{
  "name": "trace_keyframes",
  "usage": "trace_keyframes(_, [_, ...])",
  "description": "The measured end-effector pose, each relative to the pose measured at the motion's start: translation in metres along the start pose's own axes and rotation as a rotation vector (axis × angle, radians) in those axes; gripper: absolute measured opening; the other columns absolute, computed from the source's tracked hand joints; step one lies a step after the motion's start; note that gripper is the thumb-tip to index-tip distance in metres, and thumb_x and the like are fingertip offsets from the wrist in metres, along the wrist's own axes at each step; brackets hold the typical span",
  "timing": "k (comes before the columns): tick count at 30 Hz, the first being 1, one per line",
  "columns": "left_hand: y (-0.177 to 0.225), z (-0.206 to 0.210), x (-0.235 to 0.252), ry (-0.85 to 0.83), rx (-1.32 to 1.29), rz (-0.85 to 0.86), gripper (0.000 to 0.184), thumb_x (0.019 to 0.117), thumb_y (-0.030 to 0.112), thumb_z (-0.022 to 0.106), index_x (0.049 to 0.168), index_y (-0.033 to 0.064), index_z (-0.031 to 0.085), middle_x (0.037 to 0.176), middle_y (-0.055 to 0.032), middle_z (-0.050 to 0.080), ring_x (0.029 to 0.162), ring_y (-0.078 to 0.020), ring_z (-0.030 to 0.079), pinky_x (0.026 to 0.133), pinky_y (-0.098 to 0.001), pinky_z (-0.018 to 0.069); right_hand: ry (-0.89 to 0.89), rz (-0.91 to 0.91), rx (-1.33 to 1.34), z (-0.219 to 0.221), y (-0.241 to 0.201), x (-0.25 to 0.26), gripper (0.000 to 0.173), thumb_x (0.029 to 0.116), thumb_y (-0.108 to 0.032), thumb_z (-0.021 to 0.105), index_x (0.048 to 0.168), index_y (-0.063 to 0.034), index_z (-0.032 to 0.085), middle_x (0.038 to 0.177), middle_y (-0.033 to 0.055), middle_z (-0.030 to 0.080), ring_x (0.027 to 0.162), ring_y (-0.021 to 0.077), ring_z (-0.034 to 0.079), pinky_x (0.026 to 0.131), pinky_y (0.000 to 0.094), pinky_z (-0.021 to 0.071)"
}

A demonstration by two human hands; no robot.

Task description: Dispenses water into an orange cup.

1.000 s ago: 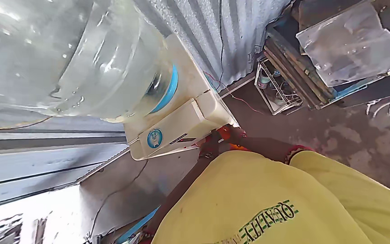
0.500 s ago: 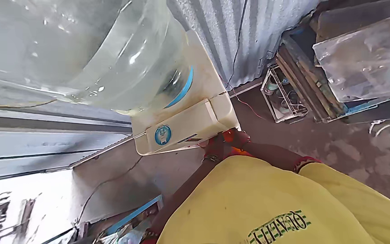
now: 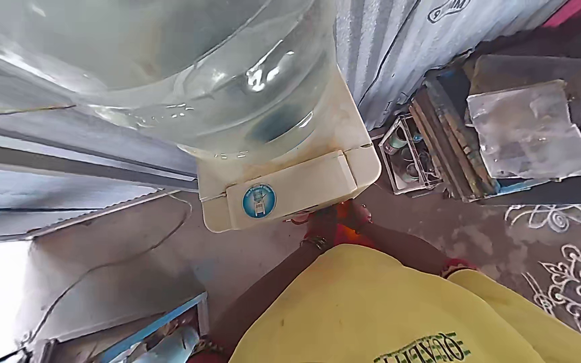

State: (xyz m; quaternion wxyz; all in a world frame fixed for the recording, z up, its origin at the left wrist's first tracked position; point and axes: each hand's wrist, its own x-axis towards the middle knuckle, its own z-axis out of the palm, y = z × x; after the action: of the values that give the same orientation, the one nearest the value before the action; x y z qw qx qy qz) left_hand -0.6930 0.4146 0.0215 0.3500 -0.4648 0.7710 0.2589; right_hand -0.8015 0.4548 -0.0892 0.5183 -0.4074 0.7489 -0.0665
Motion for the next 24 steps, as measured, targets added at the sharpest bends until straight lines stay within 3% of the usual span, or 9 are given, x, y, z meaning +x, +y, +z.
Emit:
trace_keyframes(3, [-0.001,0.005,0.009,-0.063,-0.07,-0.091,0.051,0.1138,0.024,0.027,0.164,0.0141,0.025,0.155,-0.0247,0.046,0.136,-0.0483,0.051,0.109,-0.0665,0.038,-0.035,0.026,-0.052,-0.006,0.0,-0.001,0.079,0.0892,-0.045,0.073,0.153,-0.0083,0.044,0.143,0.0207,0.059,0.129,0.0397,0.059,0.107,0.0606,0.0449])
trace_keyframes(5, [-0.003,0.012,0.016,-0.023,0.018,-0.082,0.054,0.1112,0.018,0.033,0.164,0.0146,0.022,0.148,-0.028,0.052,0.126,-0.0511,0.058,0.101,-0.0686,0.0447,-0.05,0.004,-0.068,-0.013,0.0,-0.002,0.08,0.0883,-0.044,0.075,0.153,-0.0087,0.044,0.144,0.0206,0.058,0.129,0.0395,0.059,0.107,0.0601,0.0452])
trace_keyframes(10, [0.014,-0.002,-0.009,0.011,-0.065,-0.128,0.05,0.1118,0.016,0.034,0.162,0.0124,0.029,0.149,-0.0274,0.051,0.13,-0.0506,0.055,0.103,-0.0669,0.0447,-0.085,-0.111,-0.085,-0.011,0.006,0.005,0.07,0.0916,-0.039,0.071,0.152,-0.0127,0.047,0.145,0.021,0.057,0.129,0.0428,0.058,0.104,0.0669,0.045])
trace_keyframes(14, [0.016,0.01,-0.003,0.047,-0.079,-0.15,0.05,0.1096,0.01,0.036,0.159,0.0096,0.034,0.146,-0.0279,0.054,0.127,-0.051,0.057,0.1,-0.0679,0.0453,-0.098,-0.138,-0.092,-0.017,0.002,0.0,0.062,0.0992,-0.037,0.062,0.153,-0.0109,0.046,0.146,0.0204,0.056,0.131,0.041,0.058,0.106,0.0633,0.0444])
trace_keyframes(17, [0.013,0.016,0.0,0.111,-0.105,-0.161,0.047,0.1102,0.011,0.035,0.157,0.0108,0.039,0.147,-0.0252,0.053,0.127,-0.0492,0.058,0.098,-0.0673,0.0474,-0.057,-0.194,-0.052,-0.007,0.009,0.007,0.061,0.098,-0.038,0.063,0.15,-0.009,0.048,0.144,0.02,0.058,0.128,0.0395,0.06,0.104,0.0623,0.0467])
trace_keyframes(24, [0.012,0.014,0.003,0.088,-0.172,-0.174,0.047,0.1118,0.016,0.034,0.158,0.0091,0.037,0.147,-0.028,0.053,0.13,-0.0502,0.055,0.103,-0.0671,0.0451,-0.04,-0.164,-0.073,-0.005,0.013,0.006,0.062,0.0998,-0.041,0.059,0.152,-0.01,0.046,0.145,0.0191,0.058,0.129,0.0387,0.06,0.104,0.0625,0.0465])
